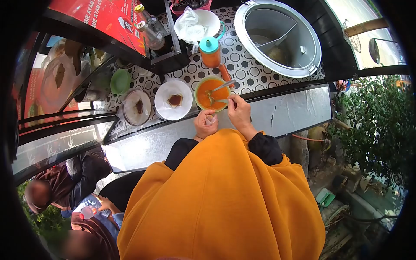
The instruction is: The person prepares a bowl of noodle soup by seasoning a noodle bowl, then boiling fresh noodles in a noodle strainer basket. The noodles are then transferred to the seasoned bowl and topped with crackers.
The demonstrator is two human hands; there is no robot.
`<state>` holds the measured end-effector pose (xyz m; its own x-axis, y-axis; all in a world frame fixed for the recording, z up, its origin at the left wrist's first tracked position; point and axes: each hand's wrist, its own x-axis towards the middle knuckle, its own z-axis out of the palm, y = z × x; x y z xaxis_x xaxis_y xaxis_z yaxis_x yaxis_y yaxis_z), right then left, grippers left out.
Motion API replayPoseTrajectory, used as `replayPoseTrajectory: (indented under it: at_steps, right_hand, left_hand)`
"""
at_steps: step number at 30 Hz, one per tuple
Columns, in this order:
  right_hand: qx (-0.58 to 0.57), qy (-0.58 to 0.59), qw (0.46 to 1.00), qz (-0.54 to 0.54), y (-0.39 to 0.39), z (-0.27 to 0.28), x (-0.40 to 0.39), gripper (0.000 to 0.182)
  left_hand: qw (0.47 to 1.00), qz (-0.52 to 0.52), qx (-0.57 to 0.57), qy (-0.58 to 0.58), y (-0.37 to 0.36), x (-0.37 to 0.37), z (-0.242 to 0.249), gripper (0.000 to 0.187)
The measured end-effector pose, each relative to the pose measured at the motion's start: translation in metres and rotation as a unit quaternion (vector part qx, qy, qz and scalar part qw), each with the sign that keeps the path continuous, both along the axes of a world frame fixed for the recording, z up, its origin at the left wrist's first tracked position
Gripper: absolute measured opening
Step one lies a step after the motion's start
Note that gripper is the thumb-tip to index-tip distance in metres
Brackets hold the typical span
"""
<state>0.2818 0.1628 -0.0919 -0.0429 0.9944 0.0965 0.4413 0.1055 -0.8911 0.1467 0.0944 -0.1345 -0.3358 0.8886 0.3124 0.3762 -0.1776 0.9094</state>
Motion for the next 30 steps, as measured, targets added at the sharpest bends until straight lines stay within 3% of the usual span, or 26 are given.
replayPoseTrajectory:
  at_steps: [8, 15, 26, 30]
  right_hand:
    - [-0.093, 0.128, 0.986, -0.046, -0.014, -0.018, 0.004, 0.009]
    - [-0.164, 0.26, 0.948, -0.079, -0.003, 0.003, 0.01, 0.009]
    - [-0.094, 0.282, 0.954, -0.037, 0.037, 0.095, 0.044, 0.009]
    - [-0.088, 0.252, 0.964, 0.007, 0.047, 0.132, 0.051, 0.01]
  left_hand:
    - [1.0, -0.001, 0.012, 0.0, -0.002, 0.002, -0.003, 0.025]
    - [0.999, -0.002, -0.008, -0.037, -0.002, -0.003, 0.002, 0.027]
    - [0.995, -0.005, 0.08, 0.066, 0.044, -0.04, 0.064, 0.025]
    - [0.997, -0.051, 0.045, 0.031, 0.062, -0.04, 0.071, 0.027]
